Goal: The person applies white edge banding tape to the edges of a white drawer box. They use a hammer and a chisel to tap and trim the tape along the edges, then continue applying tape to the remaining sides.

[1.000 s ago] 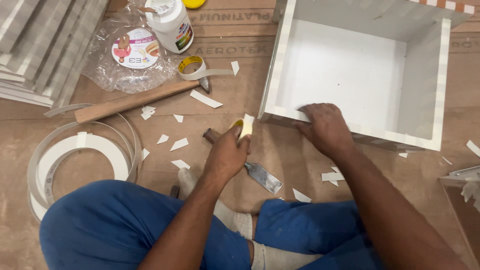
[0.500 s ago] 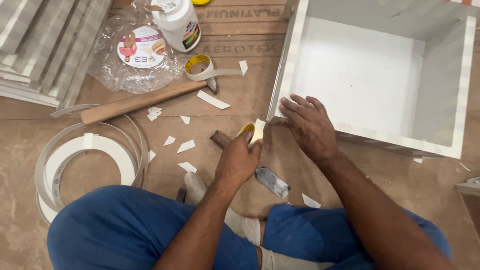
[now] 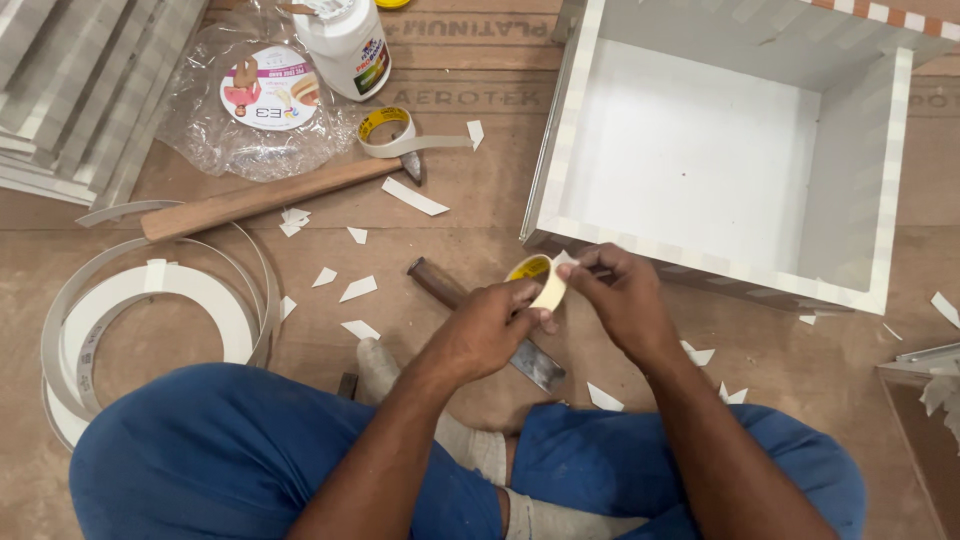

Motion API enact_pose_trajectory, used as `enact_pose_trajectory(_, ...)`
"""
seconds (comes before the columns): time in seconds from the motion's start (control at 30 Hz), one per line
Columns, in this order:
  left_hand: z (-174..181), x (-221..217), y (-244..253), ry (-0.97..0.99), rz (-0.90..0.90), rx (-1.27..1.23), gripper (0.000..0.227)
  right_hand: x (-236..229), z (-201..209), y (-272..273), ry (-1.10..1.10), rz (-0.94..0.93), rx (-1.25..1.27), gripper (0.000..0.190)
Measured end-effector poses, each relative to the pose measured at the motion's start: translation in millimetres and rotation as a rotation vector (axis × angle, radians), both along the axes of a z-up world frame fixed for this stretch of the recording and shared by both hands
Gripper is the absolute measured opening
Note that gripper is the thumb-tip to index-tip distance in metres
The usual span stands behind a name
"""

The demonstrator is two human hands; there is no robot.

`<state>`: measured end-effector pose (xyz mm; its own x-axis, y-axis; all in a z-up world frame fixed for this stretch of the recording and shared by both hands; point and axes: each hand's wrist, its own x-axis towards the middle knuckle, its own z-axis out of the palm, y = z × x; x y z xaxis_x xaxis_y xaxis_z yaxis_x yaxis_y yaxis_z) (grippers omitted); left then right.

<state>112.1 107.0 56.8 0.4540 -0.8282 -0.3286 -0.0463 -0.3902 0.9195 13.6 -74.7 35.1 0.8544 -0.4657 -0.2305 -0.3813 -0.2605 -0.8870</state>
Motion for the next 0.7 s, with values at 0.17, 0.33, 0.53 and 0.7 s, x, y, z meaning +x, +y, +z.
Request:
enact_pose_trajectory(0.17,18.3,-12.6,-2.0,-0.355,0.084,-0.167,0.036,16.2,9.2,-22.2,-0.148,-0.116,0.173,0.021)
enact_pose_trajectory(0.33,3.1,26.1,-20.5,-0.146,0.306,0.183,0.037,40.8,10.7,-35.6,-0.136,-0.143,-0.007,0.02)
enact_pose_trajectory(0.53,-29.4,-6.0,-22.7,-0.236,0.372,-0.075,0.029,48.7,16.8,-54.6,0.014,-0.083,0.058,0.022)
enact_pose_trajectory(0.7,-40.5,-49.9,-43.9,0.102,0.455,-0.268,0.024,83.3,40.1,-75.1,-0.174,0.4,-0.443,0.024)
